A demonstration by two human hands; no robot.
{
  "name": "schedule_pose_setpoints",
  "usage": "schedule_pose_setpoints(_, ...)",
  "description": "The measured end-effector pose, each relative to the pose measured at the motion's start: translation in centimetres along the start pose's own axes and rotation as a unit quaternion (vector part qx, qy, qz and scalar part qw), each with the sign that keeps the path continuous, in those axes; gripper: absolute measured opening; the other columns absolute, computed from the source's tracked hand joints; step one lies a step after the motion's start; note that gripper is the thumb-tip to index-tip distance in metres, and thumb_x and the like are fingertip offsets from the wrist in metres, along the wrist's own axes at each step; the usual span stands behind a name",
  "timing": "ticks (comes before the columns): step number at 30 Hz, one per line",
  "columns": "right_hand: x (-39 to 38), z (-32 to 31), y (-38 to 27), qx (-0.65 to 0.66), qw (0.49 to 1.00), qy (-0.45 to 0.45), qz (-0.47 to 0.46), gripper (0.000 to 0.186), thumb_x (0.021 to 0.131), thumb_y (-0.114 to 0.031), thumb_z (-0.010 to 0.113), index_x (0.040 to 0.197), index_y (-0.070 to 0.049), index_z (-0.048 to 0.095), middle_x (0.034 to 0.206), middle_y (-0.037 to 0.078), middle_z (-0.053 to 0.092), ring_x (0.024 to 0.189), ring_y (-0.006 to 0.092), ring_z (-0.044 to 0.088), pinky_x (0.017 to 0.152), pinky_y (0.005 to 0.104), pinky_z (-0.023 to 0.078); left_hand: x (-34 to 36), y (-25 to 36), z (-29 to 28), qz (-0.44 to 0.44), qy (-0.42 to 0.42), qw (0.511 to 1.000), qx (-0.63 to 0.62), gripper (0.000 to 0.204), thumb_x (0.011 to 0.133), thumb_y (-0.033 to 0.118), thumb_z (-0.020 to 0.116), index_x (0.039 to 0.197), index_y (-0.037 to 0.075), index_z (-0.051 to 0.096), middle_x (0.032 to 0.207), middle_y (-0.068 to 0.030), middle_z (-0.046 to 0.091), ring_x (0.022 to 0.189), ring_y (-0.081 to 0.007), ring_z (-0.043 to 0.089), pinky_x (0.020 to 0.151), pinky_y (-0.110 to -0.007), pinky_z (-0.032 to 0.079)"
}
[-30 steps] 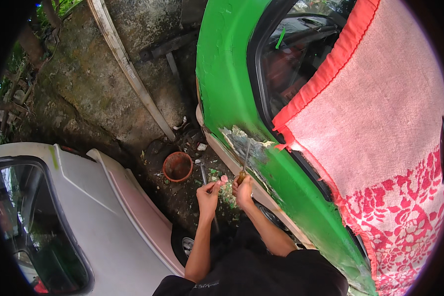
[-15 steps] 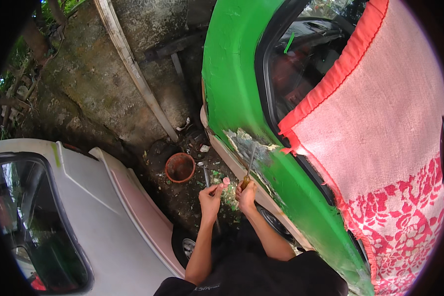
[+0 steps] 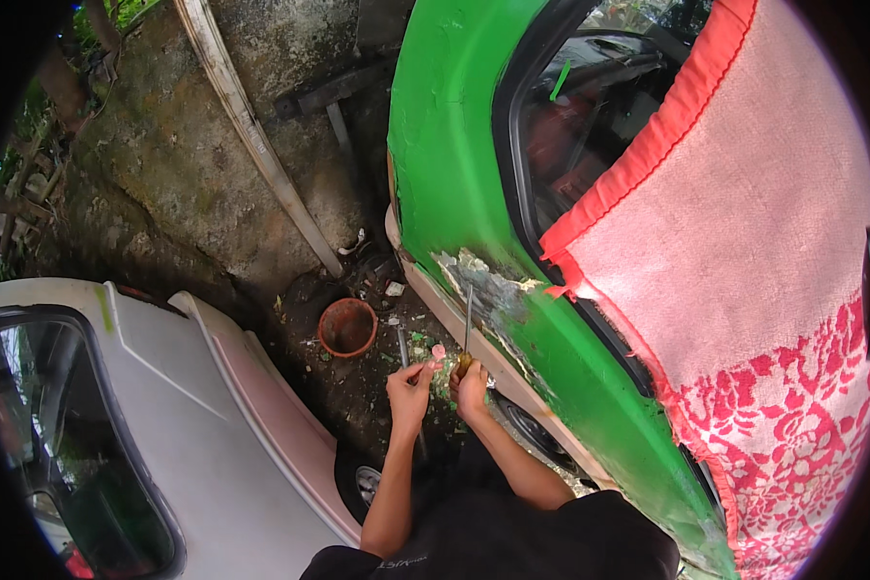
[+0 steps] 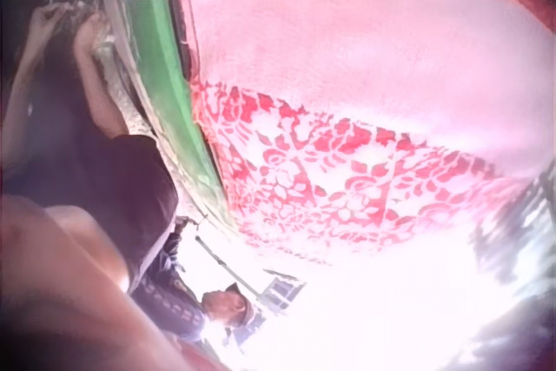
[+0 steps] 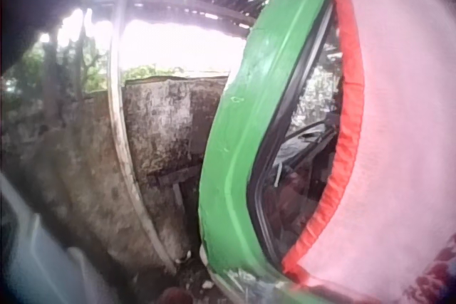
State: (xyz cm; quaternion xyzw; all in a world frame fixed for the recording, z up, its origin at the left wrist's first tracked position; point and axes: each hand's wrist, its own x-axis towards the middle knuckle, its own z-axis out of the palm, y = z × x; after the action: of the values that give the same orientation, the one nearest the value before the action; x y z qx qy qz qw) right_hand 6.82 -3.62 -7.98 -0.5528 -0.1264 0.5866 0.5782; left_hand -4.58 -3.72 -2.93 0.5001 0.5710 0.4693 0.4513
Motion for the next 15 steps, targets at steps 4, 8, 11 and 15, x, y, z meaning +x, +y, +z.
schedule_pose_setpoints(4,0.1,-0.8,0.9,0.002,1.000,0.003,0.027,0.050,0.098,-0.039,0.024,0.060,-0.010,0.039,0.047,0.001,0.034,0.036,0.0125,0.028,0.034,0.0275,0.020,0.0,0.1,-0.3,-0.030,0.008,0.999,-0.024,0.025,0.094,0.027,0.067,0.092,0.004,0.077,0.057,0.0082,0.034,0.051,-0.0028,0.030,0.043,-0.025,0.022)
schedule_pose_setpoints(8,1.6,0.5,-2.5,0.017,0.999,-0.035,-0.028,0.051,0.099,-0.039,0.023,0.061,-0.010,0.038,0.047,0.001,0.034,0.036,0.0120,0.027,0.035,0.0277,0.020,0.2,0.2,-0.5,-0.036,0.016,0.999,-0.027,0.025,0.094,0.027,0.067,0.091,0.004,0.077,0.057,0.0085,0.033,0.049,-0.0024,0.029,0.043,-0.025,0.021)
schedule_pose_setpoints(11,1.6,-0.6,-1.4,0.020,0.999,-0.025,-0.021,0.050,0.099,-0.040,0.023,0.063,-0.009,0.039,0.047,0.001,0.034,0.037,0.0122,0.028,0.035,0.0275,0.021,0.5,0.1,-0.3,-0.037,0.011,0.999,-0.031,0.025,0.094,0.027,0.067,0.092,0.004,0.077,0.057,0.0087,0.033,0.048,-0.0024,0.028,0.043,-0.025,0.021)
schedule_pose_setpoints(15,0.6,-1.3,-0.5,0.010,1.000,0.005,-0.016,0.051,0.100,-0.040,0.023,0.063,-0.009,0.039,0.047,0.001,0.034,0.037,0.0118,0.027,0.036,0.0279,0.021,0.4,-1.1,-0.8,-0.041,0.005,0.999,-0.017,0.026,0.094,0.027,0.066,0.092,0.004,0.077,0.056,0.0085,0.034,0.047,-0.0024,0.029,0.043,-0.025,0.021)
